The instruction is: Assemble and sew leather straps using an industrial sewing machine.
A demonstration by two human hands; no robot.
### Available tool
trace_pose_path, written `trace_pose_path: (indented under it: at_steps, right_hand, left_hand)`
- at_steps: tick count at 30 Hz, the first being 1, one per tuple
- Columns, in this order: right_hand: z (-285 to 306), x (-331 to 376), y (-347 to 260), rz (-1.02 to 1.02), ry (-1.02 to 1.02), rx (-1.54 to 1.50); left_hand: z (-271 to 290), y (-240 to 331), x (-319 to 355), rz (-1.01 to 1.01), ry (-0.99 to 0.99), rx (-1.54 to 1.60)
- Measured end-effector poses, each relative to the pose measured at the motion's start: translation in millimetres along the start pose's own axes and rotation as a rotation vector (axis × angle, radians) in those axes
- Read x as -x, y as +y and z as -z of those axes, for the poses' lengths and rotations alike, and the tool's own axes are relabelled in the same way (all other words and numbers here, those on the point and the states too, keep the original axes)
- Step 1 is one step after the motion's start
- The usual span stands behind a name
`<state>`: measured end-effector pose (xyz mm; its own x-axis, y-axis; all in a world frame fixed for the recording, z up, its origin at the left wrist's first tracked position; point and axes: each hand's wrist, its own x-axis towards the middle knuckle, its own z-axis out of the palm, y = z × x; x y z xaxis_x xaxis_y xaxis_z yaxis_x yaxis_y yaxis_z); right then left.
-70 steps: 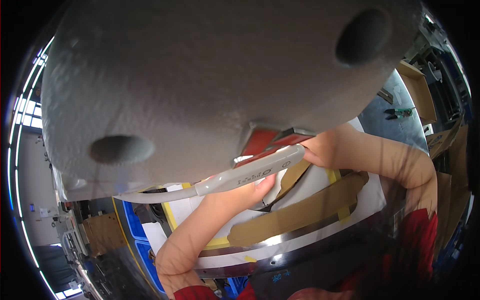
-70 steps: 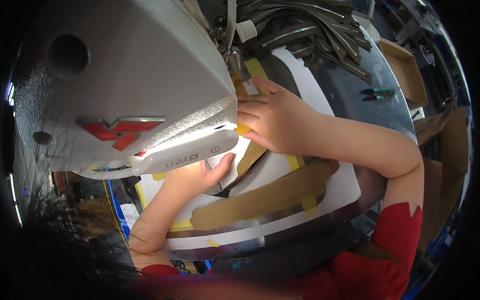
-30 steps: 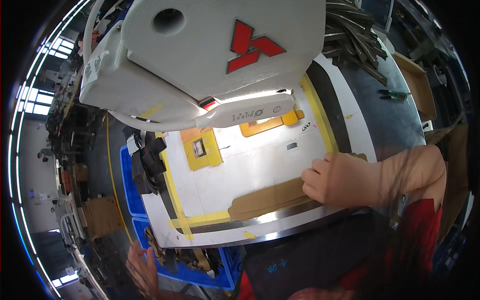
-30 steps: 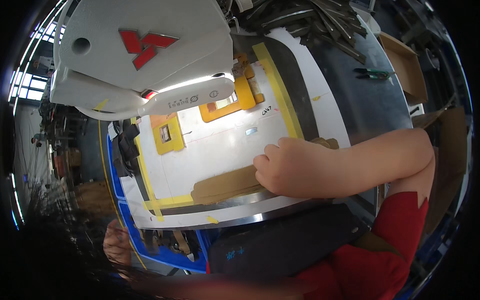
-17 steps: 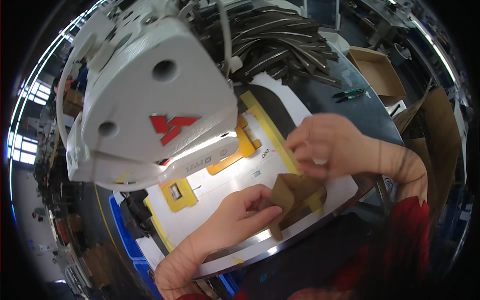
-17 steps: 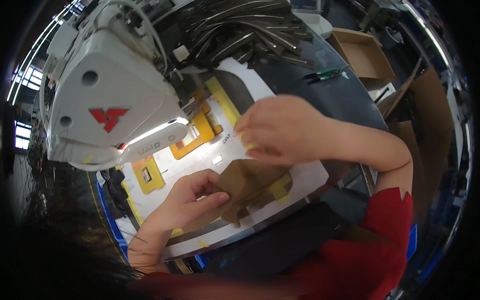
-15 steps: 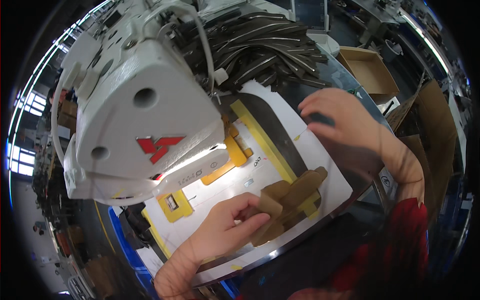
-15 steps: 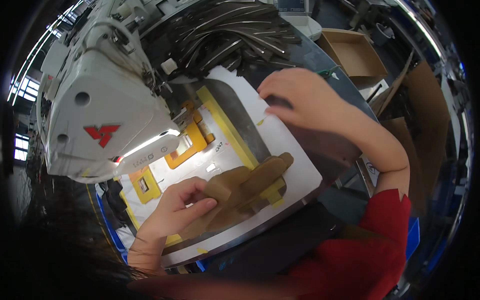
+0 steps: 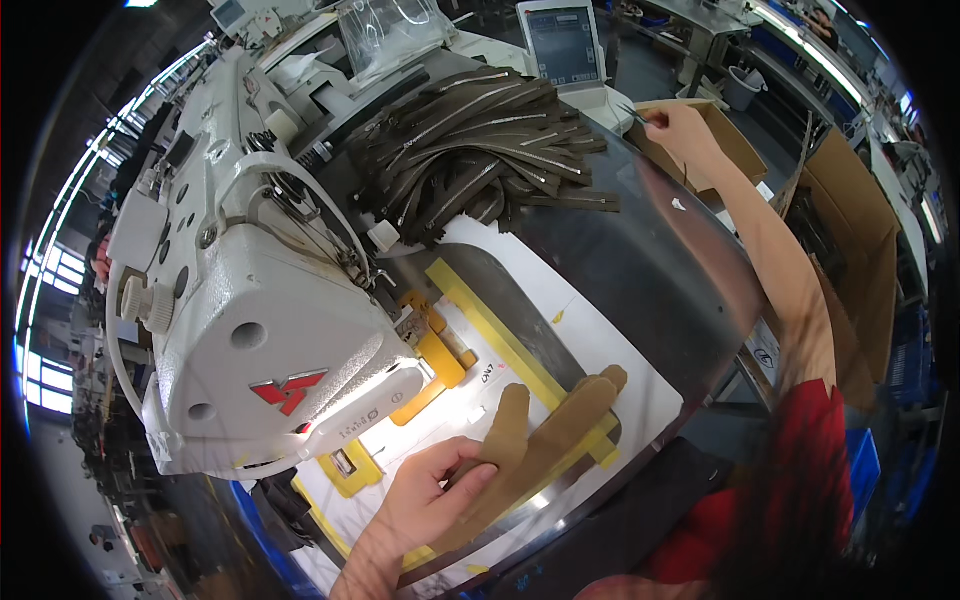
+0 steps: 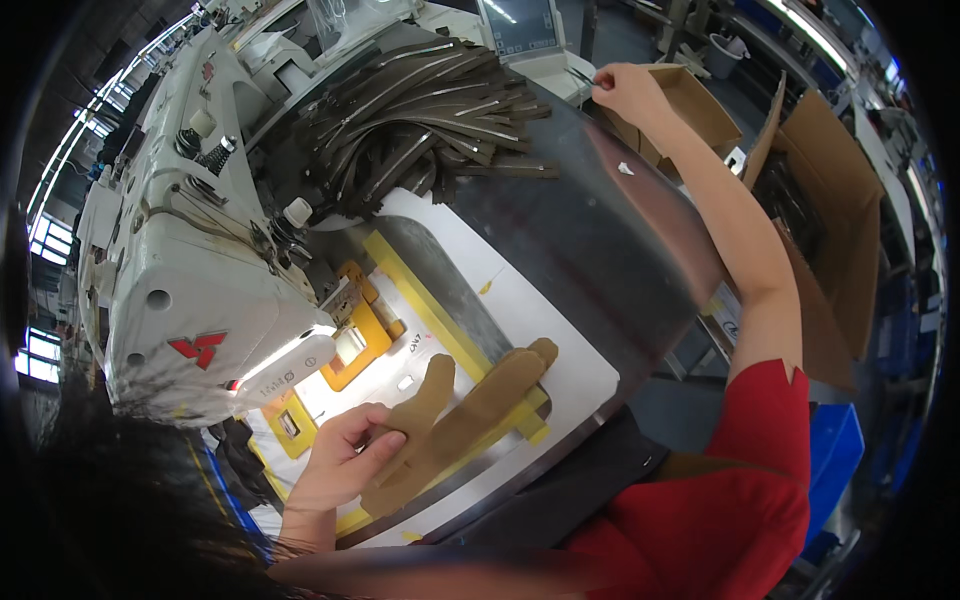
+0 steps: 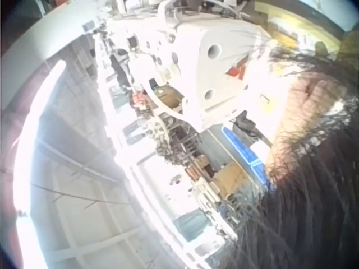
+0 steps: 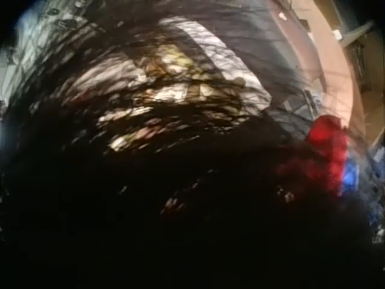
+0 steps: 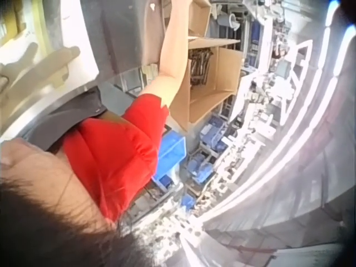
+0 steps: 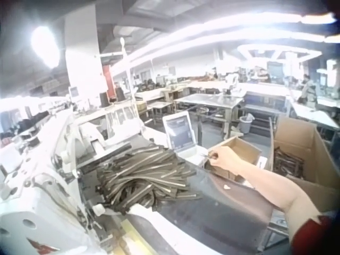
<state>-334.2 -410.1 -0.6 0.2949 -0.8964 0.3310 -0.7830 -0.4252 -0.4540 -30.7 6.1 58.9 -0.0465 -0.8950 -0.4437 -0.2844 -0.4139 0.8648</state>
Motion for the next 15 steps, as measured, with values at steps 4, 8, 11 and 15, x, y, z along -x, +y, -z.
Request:
trace_pose_path:
  at_steps: [4, 8, 11, 15]
  right_hand:
    - [-28.8, -71.5, 10.3, 0.084, 0.145, 0.111]
    - [-45.3, -76.5, -33.1, 0.226, 0.354, -0.109]
    - [-35.1, -11.4, -115.1, 0.274, 0.036, -0.537]
    - [-1.4, 105.5, -209.8, 0.798, -0.856, -0.858]
  left_hand:
    - [-6.5, -2.5, -7.5, 0.003, -0.01, 0.045]
    - [-4.6, -3.0, -0.2, -0.018, 0.029, -0.033]
    - [0.3, 1.6, -8.4, -0.066, 0.018, -0.122]
    - [-11.8, 16.6, -22.1, -0.315, 0.088, -0.139]
